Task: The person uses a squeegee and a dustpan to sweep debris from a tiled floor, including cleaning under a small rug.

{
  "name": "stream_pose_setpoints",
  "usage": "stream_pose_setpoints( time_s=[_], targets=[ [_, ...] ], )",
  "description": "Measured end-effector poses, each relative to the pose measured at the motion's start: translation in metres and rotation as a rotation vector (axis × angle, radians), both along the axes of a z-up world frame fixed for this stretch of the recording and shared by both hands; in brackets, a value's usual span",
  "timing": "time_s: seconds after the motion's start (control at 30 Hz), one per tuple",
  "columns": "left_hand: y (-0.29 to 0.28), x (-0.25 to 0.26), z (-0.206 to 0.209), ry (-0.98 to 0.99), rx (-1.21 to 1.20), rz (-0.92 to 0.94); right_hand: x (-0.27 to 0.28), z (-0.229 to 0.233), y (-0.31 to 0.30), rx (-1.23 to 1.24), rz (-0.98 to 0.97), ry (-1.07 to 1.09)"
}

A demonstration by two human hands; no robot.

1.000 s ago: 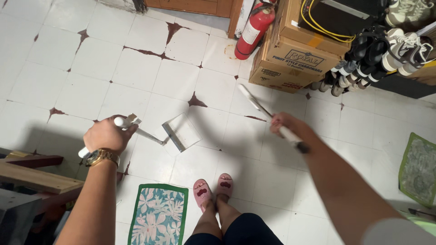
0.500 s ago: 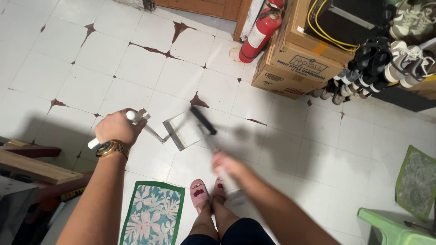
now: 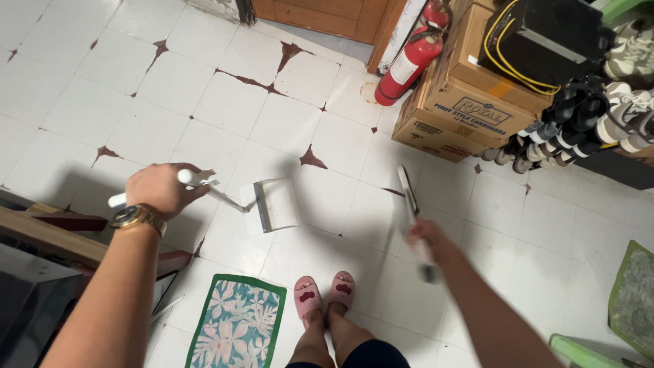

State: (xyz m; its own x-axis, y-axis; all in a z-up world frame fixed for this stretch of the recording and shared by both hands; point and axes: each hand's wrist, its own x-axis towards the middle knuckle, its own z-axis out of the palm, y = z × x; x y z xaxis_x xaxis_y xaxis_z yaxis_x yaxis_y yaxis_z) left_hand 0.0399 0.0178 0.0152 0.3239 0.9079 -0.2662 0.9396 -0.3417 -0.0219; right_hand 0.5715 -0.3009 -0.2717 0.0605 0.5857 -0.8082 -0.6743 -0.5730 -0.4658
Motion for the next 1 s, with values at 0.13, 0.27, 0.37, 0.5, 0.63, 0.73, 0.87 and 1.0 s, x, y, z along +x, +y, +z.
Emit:
stream_pose_setpoints(
  time_s=[0.13,0.27,0.37,0.5,0.63,0.73,0.87,1.0],
  targets=[
    [0.0,0.014,-0.003,0.015,-0.034,0.012,-0.139,-0.064,0.016,-0.024,-0.016,-0.03],
    [0.002,0.027,-0.005,-0.04,0.002,-0.021,-0.247,-0.065,0.034,-0.146,0.078,0.123],
    [0.005,0.029,-0.004,-0.051,-0.008,-0.01,-0.223,-0.039,0.035,-0.129,0.123,0.366],
    [0.01,0.016,-0.005,-0.069,0.016,0.002,-0.104,0.005,0.029,-0.099,0.143,0.577],
    [0.012,-0.001,-0.001,-0.084,0.026,0.131,0.014,0.03,0.055,-0.158,0.204,0.457],
    [0.011,-0.002,0.007,-0.122,0.02,0.279,0.086,0.035,0.117,-0.145,0.286,0.368],
    [-0.002,0.011,0.013,-0.148,0.018,0.404,0.135,0.03,0.201,-0.123,0.272,0.822],
    [-0.017,0.042,0.002,-0.168,0.111,0.478,0.103,-0.011,0.232,0.115,0.315,0.108]
  ],
)
